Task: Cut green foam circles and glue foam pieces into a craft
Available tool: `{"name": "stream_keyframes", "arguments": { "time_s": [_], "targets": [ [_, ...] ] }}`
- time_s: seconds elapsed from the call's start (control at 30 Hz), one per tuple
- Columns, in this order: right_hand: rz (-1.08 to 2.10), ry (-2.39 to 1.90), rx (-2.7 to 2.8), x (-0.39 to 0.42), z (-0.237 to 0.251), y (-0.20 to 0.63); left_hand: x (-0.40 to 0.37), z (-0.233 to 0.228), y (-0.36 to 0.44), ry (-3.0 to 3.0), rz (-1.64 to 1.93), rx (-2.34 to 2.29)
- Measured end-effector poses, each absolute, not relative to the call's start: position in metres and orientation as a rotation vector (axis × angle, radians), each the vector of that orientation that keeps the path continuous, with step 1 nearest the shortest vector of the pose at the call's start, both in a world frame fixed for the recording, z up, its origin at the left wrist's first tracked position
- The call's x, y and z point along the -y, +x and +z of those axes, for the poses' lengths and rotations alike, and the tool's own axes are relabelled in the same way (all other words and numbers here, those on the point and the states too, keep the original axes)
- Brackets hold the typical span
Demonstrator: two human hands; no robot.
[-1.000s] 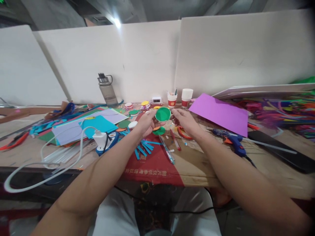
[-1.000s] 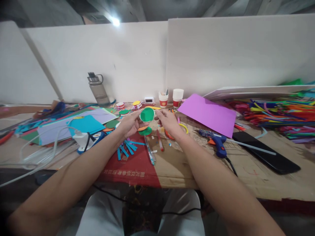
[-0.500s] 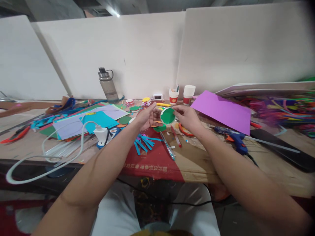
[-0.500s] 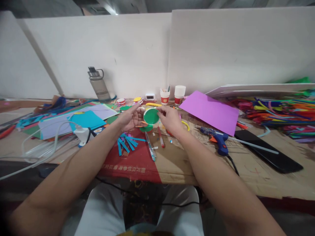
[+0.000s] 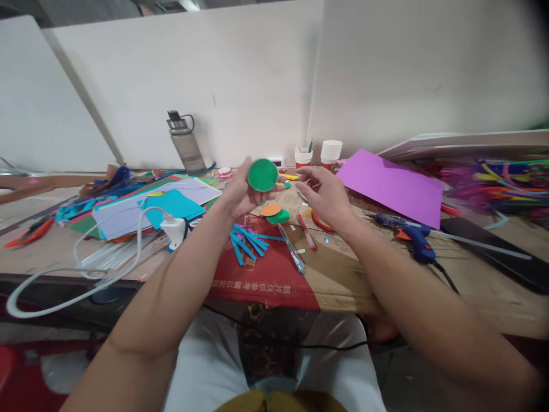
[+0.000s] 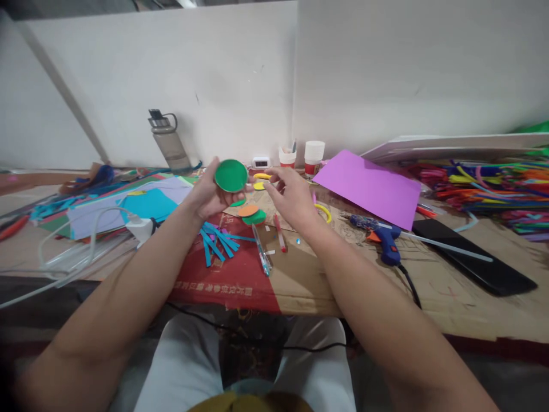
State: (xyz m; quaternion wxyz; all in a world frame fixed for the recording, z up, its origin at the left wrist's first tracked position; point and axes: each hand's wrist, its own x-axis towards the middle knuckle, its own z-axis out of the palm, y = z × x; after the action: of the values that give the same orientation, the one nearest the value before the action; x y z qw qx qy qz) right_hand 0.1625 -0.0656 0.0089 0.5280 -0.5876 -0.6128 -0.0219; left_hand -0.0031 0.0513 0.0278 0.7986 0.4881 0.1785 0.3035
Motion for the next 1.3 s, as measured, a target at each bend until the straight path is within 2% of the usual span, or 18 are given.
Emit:
{"name": "stream_keyframes", "arguments": {
  "time_s": [0.13,0.33,0.73,1.3],
  "targets": [
    [-0.025,-1.461,1.425,0.066,0.003,0.168,-0.063,0.036,-0.010,0.875,0.924,-0.371],
    [-0.001,-1.605,1.594,0.062,-0.005,0.168,-0.069,0.029,-0.009,0.812,1.020,-0.422],
    [0.040,-1.901,2.049,0.048,-0.028,0.147,-0.066,0.021,-0.005,0.834,0.941,-0.443],
    [0.186,-1.938,1.922,0.061,-0.007,0.169,-0.060,0.016,0.000,0.889,0.868,-0.348]
  ]
}}
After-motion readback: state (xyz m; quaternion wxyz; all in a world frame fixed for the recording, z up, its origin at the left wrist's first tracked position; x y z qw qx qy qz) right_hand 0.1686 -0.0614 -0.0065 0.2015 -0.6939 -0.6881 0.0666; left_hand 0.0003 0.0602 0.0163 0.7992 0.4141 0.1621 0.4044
